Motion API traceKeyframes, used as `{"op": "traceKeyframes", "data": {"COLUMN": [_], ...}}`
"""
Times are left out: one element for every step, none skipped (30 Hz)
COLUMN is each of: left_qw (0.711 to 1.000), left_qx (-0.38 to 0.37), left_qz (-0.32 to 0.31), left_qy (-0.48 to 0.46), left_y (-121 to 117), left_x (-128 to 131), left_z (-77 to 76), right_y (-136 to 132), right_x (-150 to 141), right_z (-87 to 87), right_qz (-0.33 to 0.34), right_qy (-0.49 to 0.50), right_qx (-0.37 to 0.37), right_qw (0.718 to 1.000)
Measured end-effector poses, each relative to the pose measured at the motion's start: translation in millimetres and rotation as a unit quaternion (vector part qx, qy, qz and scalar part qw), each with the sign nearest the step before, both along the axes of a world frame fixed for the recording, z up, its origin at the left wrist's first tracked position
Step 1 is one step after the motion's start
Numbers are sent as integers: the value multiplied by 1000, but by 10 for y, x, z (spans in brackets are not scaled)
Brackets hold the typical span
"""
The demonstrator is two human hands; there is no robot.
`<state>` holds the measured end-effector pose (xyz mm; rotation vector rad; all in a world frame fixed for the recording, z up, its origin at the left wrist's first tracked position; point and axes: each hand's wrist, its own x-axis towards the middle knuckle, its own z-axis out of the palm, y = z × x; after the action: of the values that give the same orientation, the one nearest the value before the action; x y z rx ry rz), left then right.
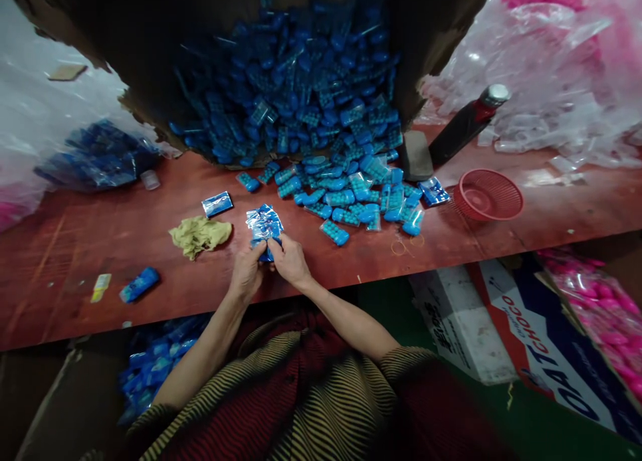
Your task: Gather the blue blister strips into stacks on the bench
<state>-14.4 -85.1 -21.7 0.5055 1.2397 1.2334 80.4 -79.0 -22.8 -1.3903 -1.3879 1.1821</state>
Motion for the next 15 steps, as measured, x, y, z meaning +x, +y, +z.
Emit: {"op": "traceKeyframes", "data": {"left_qw": [1000,999,999,999,1000,999,997,996,995,995,996,997,997,996,995], "left_qx": [6,10,12,11,5,-3,-10,-17,-21,-24,-27,-30,-33,-36,-39], "left_qz": [13,21,21,8,-16,-45,-70,-87,-93,-88,-77,-66,-62,-63,-69], "left_qy": [19,35,42,38,23,3,-16,-28,-33,-33,-31,-32,-38,-48,-61], "left_y": [-2,-3,-1,1,3,4,4,1,-5,-12,-20,-29,-37,-45,-52], "left_x": [5,5,-1,-13,-32,-55,-79,-102,-120,-131,-136,-134,-128,-121,-116], "left_z": [-10,-18,-21,-17,-5,11,31,50,66,76,81,81,76,69,61], "right_y": [1,5,13,24,37,49,60,66,68,66,61,54,47,43,42], "right_x": [4,10,19,32,48,66,86,104,120,132,141,146,150,154,160], "right_z": [-7,-16,-29,-43,-58,-72,-82,-88,-88,-83,-73,-62,-48,-35,-23], "right_qz": [-4,-6,-3,3,13,26,39,49,57,60,60,55,48,41,40], "right_qy": [-4,-3,6,20,36,52,63,70,70,66,58,47,36,29,30], "right_qx": [10,15,13,5,-7,-22,-37,-48,-53,-54,-50,-43,-38,-37,-44], "right_qw": [1000,1000,1000,1000,999,998,997,995,994,995,995,996,997,998,998]}}
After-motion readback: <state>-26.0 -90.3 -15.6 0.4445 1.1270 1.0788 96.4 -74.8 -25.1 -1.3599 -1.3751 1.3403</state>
